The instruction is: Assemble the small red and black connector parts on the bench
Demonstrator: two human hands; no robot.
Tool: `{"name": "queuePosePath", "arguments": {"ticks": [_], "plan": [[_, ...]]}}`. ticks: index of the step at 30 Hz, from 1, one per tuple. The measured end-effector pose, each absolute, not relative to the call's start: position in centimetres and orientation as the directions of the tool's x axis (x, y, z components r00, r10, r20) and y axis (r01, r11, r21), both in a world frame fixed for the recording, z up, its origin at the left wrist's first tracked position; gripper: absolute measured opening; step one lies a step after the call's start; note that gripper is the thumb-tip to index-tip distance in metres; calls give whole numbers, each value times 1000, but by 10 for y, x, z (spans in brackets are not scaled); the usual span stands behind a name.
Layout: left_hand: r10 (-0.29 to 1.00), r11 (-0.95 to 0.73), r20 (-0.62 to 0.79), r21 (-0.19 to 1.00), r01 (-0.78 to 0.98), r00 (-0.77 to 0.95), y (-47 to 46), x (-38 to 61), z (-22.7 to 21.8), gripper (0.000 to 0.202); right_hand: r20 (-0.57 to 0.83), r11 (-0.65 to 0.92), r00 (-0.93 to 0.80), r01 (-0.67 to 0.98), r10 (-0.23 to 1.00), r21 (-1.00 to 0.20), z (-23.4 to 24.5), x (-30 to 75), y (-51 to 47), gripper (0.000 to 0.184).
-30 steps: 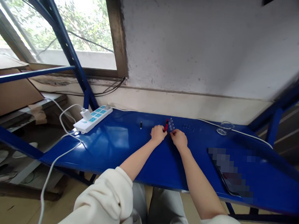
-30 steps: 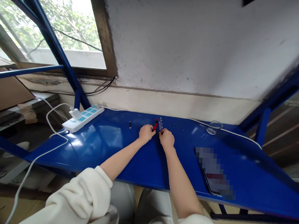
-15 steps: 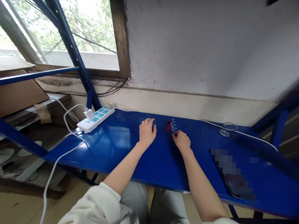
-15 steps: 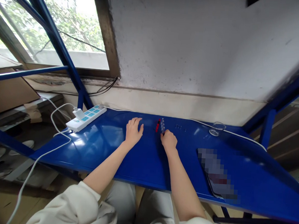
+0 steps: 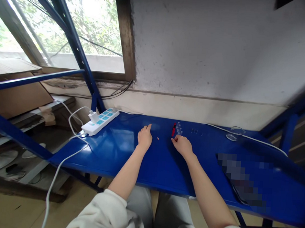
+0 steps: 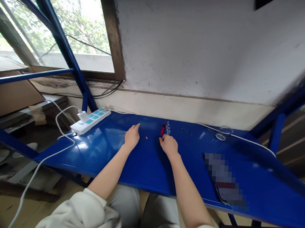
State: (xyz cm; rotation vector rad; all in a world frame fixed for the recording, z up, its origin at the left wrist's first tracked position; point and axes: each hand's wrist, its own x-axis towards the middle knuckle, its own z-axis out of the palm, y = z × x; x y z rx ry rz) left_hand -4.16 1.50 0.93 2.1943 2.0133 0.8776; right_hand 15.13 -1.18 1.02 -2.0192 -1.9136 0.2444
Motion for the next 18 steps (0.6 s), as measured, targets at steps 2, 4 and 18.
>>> {"name": "queuePosePath", "arguments": {"ticks": [2,4,18], "plan": [[920,-184,392,457,870,-12,18,-45,8,42,169,62,8,914,986,-401,11,146,-14,24],[914,-223,405,553,803,-25,20,-46,6,36,213,154,-59,872,975,-465,12,141,-15,24],[909,-375,358,926,42,212,12,-18,11,26,190,147,94,350,977,-925,11,123,-15,53]]}}
